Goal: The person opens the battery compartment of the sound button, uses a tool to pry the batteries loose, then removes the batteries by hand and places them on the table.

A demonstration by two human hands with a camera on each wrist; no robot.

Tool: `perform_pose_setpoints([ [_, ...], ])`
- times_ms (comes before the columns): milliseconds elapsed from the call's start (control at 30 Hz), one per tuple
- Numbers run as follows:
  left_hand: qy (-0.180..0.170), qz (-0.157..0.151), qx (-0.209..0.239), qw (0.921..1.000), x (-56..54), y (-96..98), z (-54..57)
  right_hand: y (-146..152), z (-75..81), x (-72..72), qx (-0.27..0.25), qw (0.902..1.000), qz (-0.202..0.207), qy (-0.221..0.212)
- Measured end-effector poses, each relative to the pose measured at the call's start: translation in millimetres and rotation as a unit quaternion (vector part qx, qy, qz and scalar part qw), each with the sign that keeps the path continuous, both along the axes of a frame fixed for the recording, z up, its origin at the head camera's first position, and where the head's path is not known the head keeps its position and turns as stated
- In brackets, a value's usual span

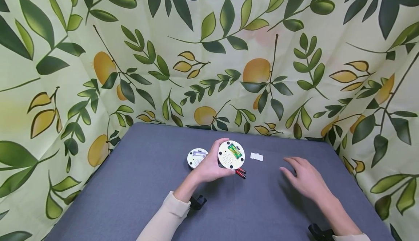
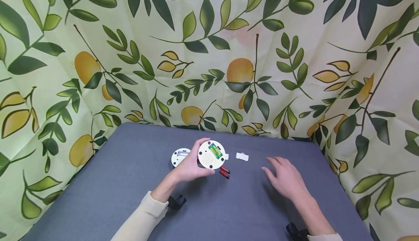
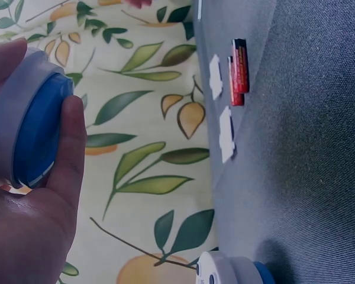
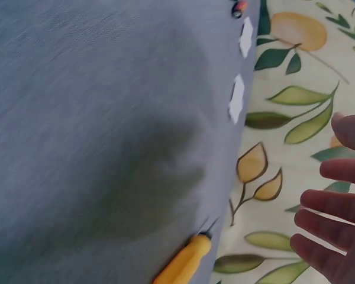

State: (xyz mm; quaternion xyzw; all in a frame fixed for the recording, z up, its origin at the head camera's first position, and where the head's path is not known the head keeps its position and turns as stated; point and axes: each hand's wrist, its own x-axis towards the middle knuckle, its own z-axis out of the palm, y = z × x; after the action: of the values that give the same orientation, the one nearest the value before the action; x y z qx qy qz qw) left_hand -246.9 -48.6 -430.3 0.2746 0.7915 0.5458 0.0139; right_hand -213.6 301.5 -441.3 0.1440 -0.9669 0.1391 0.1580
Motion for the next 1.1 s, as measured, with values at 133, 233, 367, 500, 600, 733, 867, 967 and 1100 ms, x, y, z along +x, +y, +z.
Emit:
perform_pose_setpoints([
  [133, -0.003, 0.002, 0.002, 1.0, 0.4, -0.6, 0.2, 11.7, -4.0, 6.9, 0.023, 0.9994, -0.012, -0.021],
  [233, -0.004, 0.002, 0.003, 1.0, 0.6, -0.6, 0.7, 21.0, -7.0, 10.8, 0.035, 0.9986, -0.022, -0.033],
  [367, -0.005, 0.0, 0.003, 1.0, 0.1, -0.3, 1.0, 33.6, -10.2, 13.5, 0.043, 0.9975, -0.033, -0.046],
  [500, -0.003, -0.002, 0.002, 1.0, -0.5, -0.2, 1.0, 43.4, -13.9, 14.4, 0.048, 0.9965, -0.043, -0.054],
  [600, -0.005, -0.001, 0.001, 1.0, -0.9, -0.2, 0.7, 48.9, -16.9, 14.8, 0.044, 0.9961, -0.047, -0.06],
  [733, -0.01, 0.002, 0.002, 0.9999, -0.8, 0.2, 0.2, 54.5, -21.4, 15.9, 0.038, 0.9943, -0.055, -0.083],
  [867, -0.01, 0.004, 0.003, 0.9999, -0.8, 0.4, -0.6, 58.6, -27.7, 16.2, 0.037, 0.9914, -0.064, -0.108],
  [967, -0.01, 0.002, 0.001, 0.9999, -0.9, 0.2, -1.3, 60.3, -33.0, 15.3, 0.04, 0.9905, -0.066, -0.113],
  [1100, -0.013, 0.0, -0.002, 0.9999, -0.9, 0.1, -2.1, 59.4, -37.3, 13.3, 0.045, 0.99, -0.066, -0.116],
])
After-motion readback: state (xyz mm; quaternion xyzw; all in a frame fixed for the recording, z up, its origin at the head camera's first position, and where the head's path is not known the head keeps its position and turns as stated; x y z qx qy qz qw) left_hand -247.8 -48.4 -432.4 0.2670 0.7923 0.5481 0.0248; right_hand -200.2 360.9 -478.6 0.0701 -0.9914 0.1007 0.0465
